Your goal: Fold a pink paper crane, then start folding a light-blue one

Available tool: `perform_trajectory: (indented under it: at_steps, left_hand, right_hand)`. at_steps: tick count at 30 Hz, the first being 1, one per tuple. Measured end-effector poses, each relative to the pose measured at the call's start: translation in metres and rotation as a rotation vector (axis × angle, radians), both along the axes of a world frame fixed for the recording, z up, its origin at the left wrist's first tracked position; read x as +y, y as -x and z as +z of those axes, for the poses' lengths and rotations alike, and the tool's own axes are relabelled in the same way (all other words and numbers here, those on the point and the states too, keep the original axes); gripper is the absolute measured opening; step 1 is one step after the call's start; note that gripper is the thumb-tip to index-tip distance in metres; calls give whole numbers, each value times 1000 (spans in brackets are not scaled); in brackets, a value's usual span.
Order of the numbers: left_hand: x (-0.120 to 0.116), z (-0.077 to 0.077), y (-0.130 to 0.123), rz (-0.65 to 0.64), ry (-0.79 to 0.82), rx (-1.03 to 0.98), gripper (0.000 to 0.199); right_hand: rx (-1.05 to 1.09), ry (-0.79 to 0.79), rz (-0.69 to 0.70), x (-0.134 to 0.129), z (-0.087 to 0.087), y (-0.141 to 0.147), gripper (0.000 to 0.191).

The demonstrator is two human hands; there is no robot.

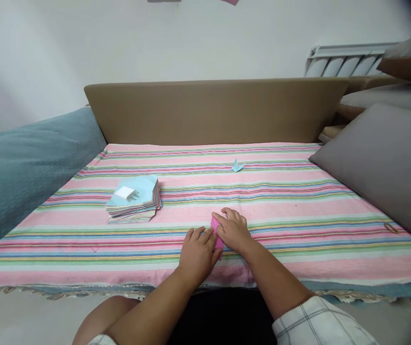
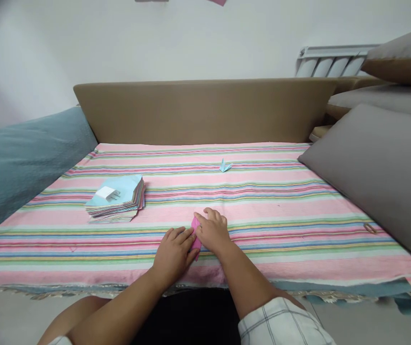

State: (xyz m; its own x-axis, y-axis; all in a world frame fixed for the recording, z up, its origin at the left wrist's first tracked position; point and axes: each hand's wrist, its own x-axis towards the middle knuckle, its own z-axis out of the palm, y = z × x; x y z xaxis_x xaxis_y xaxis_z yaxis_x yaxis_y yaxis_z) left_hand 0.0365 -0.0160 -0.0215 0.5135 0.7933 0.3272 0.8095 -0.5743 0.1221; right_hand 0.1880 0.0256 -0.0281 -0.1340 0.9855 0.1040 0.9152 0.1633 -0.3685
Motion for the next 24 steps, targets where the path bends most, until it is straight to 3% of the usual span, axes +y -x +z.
perform_trajectory:
  at_steps: [5, 12, 24]
  left_hand:
    - [0, 1, 0, 0, 10, 7, 31]
    - [1, 4, -1, -8, 6, 20, 28]
    - [0, 1, 0, -17, -16, 11, 27]
  right_hand:
    - [122, -74, -9, 0, -1, -4, 51]
    - [274, -114, 119, -6, -4, -16, 22]
    - [149, -42, 27, -4, -1, -9, 38]
